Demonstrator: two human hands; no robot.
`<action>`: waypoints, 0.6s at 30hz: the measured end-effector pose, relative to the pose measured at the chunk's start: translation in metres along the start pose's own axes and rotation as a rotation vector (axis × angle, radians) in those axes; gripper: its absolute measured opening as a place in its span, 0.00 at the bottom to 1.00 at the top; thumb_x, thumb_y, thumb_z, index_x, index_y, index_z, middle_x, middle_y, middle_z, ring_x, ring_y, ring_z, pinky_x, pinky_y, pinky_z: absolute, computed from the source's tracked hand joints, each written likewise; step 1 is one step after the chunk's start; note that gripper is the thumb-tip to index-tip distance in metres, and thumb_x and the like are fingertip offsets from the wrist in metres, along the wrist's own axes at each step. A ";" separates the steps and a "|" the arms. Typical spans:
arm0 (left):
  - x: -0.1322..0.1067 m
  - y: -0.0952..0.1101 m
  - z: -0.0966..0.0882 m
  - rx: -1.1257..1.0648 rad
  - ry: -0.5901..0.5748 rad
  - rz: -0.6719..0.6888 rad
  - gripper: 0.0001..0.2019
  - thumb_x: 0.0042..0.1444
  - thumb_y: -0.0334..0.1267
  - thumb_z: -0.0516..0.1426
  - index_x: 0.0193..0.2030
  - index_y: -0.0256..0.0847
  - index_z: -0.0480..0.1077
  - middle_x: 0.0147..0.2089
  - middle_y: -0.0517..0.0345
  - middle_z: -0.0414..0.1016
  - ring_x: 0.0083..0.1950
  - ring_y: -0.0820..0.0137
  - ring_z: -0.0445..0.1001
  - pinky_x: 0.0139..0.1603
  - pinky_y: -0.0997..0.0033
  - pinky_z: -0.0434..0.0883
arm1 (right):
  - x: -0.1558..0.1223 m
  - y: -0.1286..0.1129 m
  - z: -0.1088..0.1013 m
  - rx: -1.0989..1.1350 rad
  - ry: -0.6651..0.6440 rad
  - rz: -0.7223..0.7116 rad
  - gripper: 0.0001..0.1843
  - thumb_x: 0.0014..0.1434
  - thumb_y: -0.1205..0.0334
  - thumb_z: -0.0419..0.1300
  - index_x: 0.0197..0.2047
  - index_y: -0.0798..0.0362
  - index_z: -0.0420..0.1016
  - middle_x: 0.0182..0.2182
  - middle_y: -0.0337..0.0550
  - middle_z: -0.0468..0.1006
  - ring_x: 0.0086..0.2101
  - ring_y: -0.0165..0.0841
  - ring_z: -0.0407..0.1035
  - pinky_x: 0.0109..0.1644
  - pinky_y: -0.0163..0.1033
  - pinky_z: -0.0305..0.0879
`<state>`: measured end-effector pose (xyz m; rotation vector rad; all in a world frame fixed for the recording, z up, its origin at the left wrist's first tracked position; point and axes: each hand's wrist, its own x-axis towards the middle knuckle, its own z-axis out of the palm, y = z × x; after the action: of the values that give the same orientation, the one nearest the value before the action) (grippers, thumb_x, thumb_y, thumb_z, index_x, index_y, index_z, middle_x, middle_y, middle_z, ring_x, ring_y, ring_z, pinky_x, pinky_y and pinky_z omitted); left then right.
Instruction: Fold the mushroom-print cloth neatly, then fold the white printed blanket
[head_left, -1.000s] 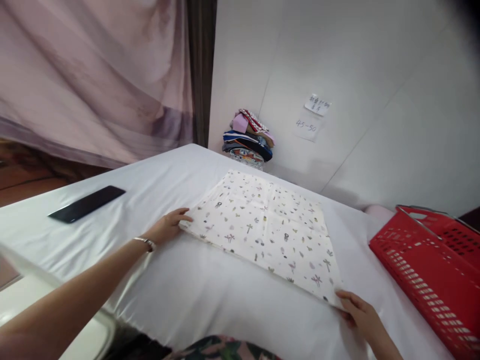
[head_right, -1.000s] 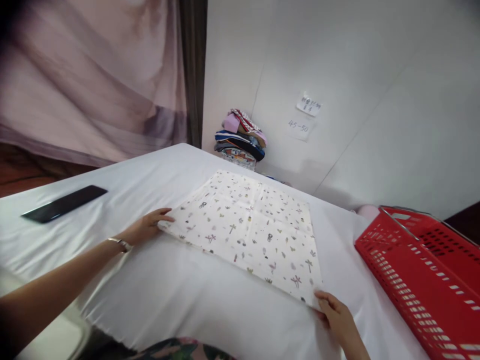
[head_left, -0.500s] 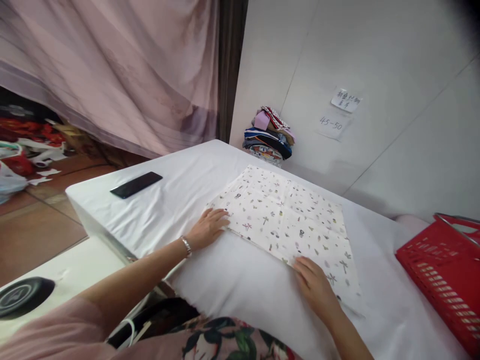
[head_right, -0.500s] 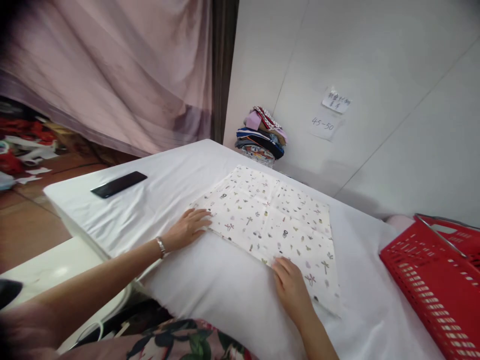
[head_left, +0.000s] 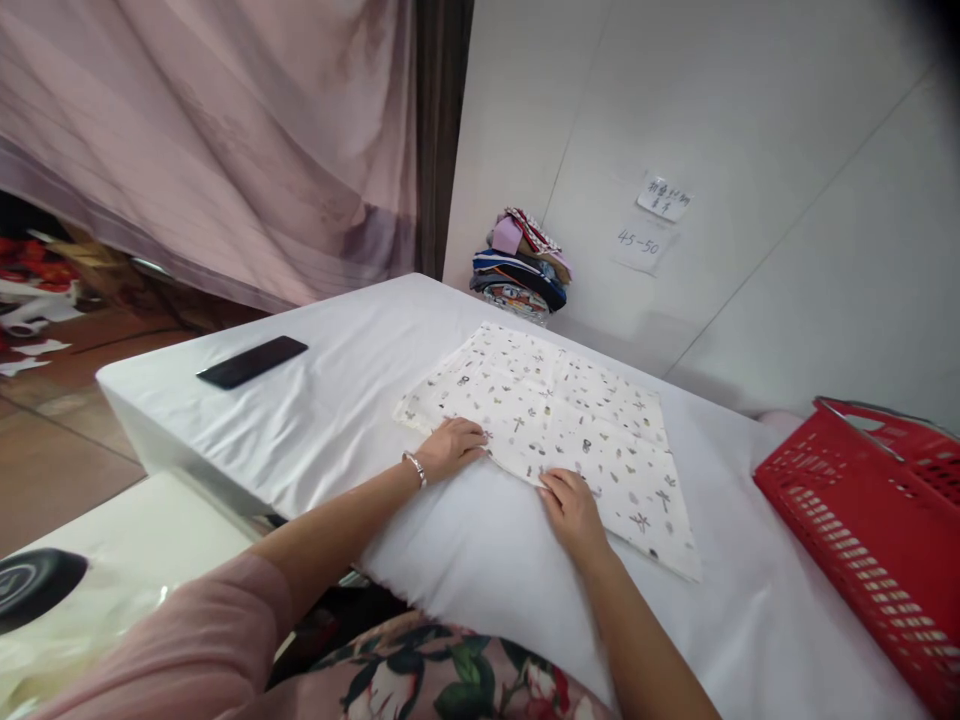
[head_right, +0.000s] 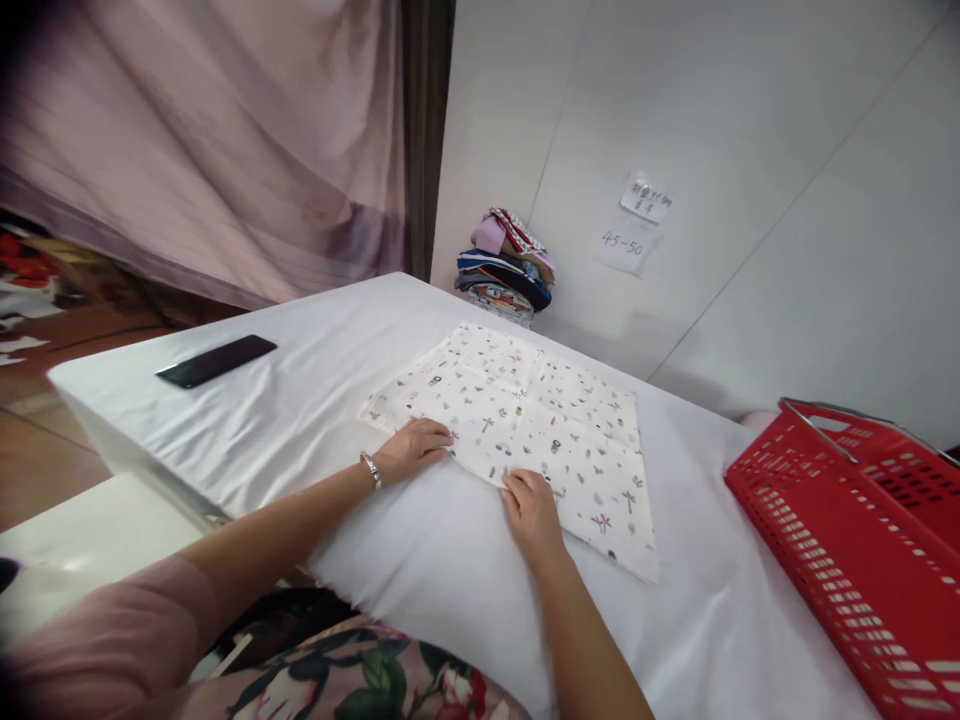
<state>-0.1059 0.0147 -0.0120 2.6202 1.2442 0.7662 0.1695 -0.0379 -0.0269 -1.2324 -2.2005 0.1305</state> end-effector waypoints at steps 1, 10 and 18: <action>-0.001 0.001 0.001 -0.004 0.008 -0.001 0.12 0.59 0.42 0.50 0.43 0.43 0.72 0.46 0.53 0.72 0.48 0.66 0.67 0.50 0.62 0.62 | 0.000 0.000 0.000 0.008 0.005 0.003 0.14 0.60 0.61 0.49 0.44 0.50 0.73 0.40 0.46 0.72 0.41 0.37 0.65 0.46 0.45 0.63; 0.001 0.008 0.008 0.021 0.022 -0.022 0.10 0.58 0.40 0.52 0.41 0.44 0.72 0.45 0.53 0.72 0.48 0.65 0.68 0.50 0.59 0.62 | 0.004 -0.008 -0.002 0.048 0.056 0.068 0.13 0.61 0.60 0.49 0.40 0.50 0.75 0.37 0.46 0.73 0.39 0.37 0.65 0.44 0.44 0.63; 0.005 0.010 0.011 0.051 0.076 -0.016 0.12 0.59 0.39 0.49 0.37 0.42 0.73 0.42 0.53 0.74 0.45 0.66 0.68 0.48 0.61 0.64 | 0.004 -0.010 -0.001 0.031 0.115 0.057 0.14 0.60 0.63 0.48 0.38 0.49 0.76 0.36 0.45 0.72 0.39 0.36 0.64 0.43 0.44 0.63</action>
<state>-0.0907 0.0129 -0.0160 2.6411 1.3203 0.8491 0.1611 -0.0408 -0.0202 -1.2545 -2.0591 0.1134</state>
